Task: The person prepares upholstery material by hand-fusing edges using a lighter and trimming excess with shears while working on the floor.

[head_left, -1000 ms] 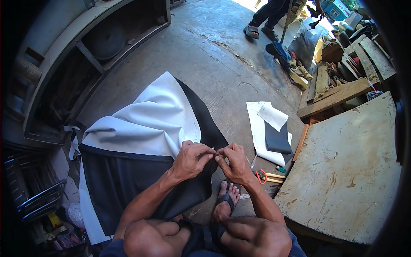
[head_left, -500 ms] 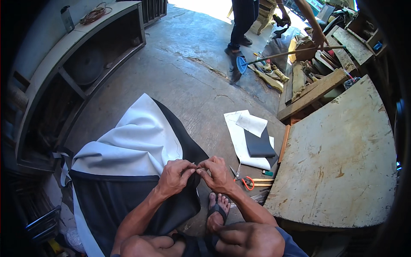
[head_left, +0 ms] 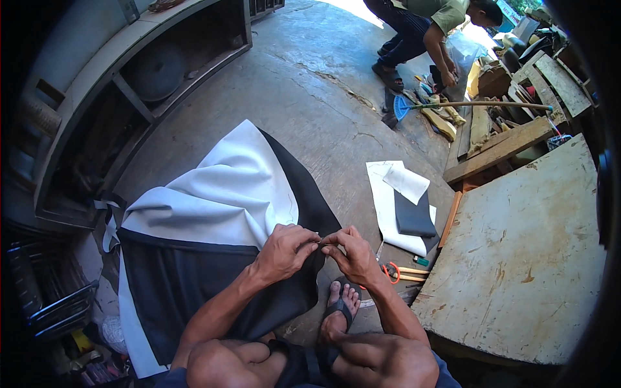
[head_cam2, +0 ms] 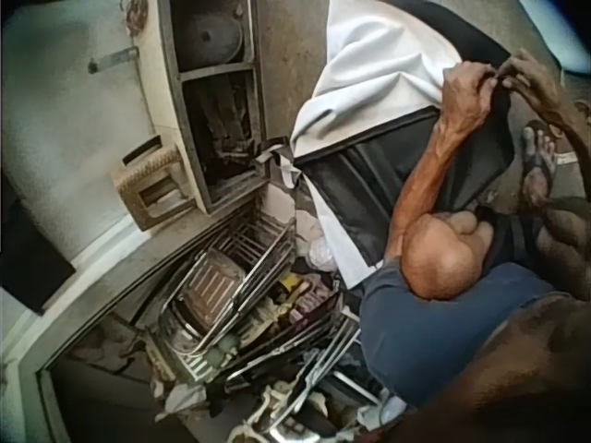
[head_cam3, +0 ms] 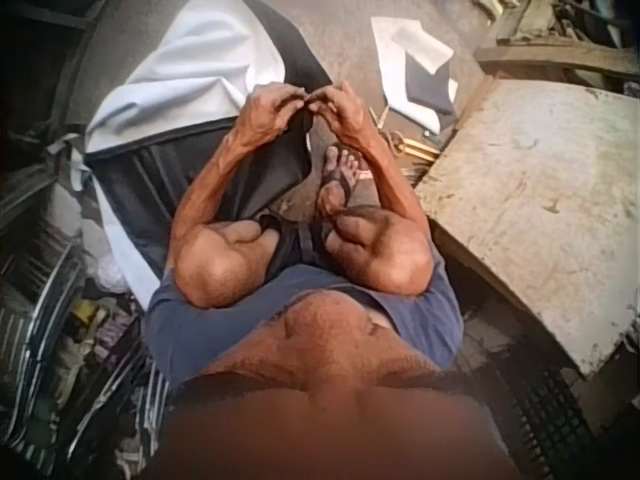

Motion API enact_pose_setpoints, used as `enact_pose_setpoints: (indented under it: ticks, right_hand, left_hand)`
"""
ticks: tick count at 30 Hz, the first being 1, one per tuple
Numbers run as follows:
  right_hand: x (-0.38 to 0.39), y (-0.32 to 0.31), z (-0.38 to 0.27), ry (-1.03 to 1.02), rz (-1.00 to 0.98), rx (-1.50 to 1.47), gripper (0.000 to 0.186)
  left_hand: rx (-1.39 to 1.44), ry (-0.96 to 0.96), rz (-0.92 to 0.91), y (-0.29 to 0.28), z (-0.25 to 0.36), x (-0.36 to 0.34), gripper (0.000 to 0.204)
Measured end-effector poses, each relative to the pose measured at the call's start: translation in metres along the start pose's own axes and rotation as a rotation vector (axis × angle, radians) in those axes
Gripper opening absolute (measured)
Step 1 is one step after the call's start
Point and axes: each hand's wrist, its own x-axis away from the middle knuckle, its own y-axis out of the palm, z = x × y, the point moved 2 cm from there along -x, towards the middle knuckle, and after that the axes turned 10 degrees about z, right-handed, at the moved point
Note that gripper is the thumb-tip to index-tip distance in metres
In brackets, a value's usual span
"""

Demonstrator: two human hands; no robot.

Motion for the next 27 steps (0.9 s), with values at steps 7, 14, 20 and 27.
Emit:
enact_pose_setpoints:
  ticks: [7, 14, 20, 27]
  right_hand:
    - [0.0, 0.003, -0.002, -0.097, 0.04, 0.071, 0.014]
    - [0.003, 0.002, -0.003, -0.063, 0.085, 0.09, 0.013]
    - [0.004, 0.005, -0.002, -0.038, 0.07, 0.132, 0.015]
    - [0.005, 0.01, 0.001, -0.013, 0.111, 0.067, 0.018]
  left_hand:
    - [0.024, 0.023, 0.007, 0.005, -0.002, 0.002, 0.01]
    - [0.013, 0.045, 0.034, 0.01, 0.0, 0.001, 0.009]
    - [0.03, 0.03, 0.025, 0.005, -0.002, 0.001, 0.008]
    - [-0.011, 0.023, 0.047, 0.006, -0.001, 0.002, 0.007]
